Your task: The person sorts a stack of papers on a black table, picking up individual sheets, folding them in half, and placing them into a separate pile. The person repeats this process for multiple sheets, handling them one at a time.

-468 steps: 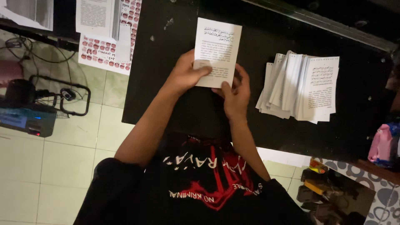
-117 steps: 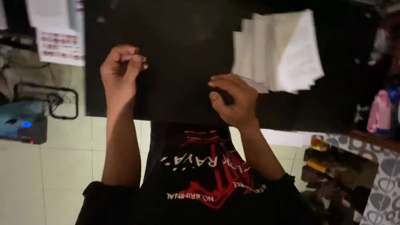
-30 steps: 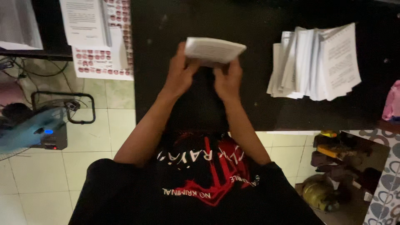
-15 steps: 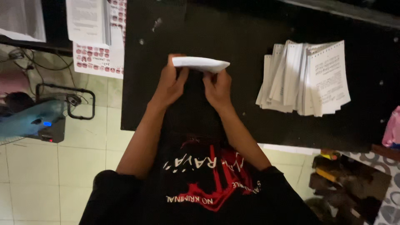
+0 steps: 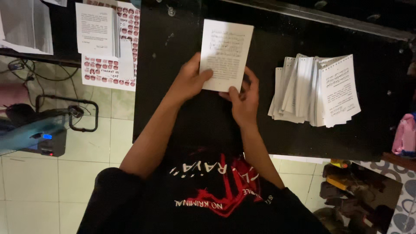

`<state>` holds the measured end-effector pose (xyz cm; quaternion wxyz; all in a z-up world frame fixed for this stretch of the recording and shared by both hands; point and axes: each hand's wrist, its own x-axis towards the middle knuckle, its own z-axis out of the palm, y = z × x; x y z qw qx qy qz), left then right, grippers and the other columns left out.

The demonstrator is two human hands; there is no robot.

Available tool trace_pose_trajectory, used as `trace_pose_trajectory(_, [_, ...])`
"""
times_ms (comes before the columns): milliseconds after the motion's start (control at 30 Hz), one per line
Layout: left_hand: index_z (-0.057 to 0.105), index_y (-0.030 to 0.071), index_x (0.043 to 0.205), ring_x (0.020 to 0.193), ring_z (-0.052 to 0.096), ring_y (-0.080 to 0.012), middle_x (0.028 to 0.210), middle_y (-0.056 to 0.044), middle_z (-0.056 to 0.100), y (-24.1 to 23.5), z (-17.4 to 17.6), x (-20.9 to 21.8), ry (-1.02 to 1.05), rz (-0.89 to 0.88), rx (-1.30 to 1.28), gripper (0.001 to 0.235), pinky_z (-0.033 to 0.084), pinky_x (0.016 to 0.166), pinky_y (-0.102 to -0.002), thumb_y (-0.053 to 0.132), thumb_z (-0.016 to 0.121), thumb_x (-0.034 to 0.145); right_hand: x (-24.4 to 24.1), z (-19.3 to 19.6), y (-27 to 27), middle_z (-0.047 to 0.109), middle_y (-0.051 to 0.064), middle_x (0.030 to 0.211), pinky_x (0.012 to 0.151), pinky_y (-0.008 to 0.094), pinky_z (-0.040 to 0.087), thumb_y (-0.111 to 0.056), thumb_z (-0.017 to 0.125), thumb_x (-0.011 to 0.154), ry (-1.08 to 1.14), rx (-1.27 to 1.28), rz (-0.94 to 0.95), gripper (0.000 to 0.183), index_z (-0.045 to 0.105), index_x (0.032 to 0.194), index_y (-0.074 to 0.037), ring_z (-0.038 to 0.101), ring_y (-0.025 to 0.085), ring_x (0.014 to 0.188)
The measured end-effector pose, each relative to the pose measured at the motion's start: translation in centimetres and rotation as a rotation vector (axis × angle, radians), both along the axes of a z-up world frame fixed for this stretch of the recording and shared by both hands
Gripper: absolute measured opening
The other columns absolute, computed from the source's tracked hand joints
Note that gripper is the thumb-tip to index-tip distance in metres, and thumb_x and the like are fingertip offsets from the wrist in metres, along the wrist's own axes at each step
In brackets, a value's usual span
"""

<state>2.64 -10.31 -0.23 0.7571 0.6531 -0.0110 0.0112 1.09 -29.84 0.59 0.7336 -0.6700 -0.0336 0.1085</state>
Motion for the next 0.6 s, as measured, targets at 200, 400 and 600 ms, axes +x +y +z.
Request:
trace_pose_trajectory(200, [0.052,0.0,0.114,0.077,0.067,-0.0346,0.093,-0.023,0.065,2.1,0.2,0.5,0.08,0.181,0.243,0.024,0.054,0.066,-0.043,0.01,0.064,0.096,2.9,-1.9,0.6,0.048,0.037,0.131,0.089,0.051,0.061,0.008,0.049,0.095,0.182,0.055,-0.138,0.061,0.024,0.149,-0.001,0.062,0.047,0.108])
trace_pose_trajectory(400, [0.049,0.0,0.112,0.096,0.055,-0.0311,0.103,-0.016,0.054,8.8,0.1,-1.3,0.004,0.669,0.71,0.04,0.046,0.084,-0.041,0.018,0.072,0.085,6.8,-0.2,2.7,0.061,0.022,0.127,0.082,0.035,0.066,-0.001,0.055,0.087,0.296,-0.09,-0.155,0.057,0.037,0.14,-0.005,0.066,0.028,0.11])
trace_pose_trajectory(600, [0.041,0.0,0.13,0.116,0.051,-0.0338,0.122,-0.018,0.051,9.5,-1.9,-2.7,0.156,0.63,0.724,0.067,0.041,0.098,-0.042,0.03,0.078,0.083,9.3,0.0,4.8,0.057,0.023,0.132,0.084,0.032,0.068,0.007,0.055,0.089,0.36,-0.136,-0.171,0.057,0.037,0.14,-0.01,0.062,0.033,0.12])
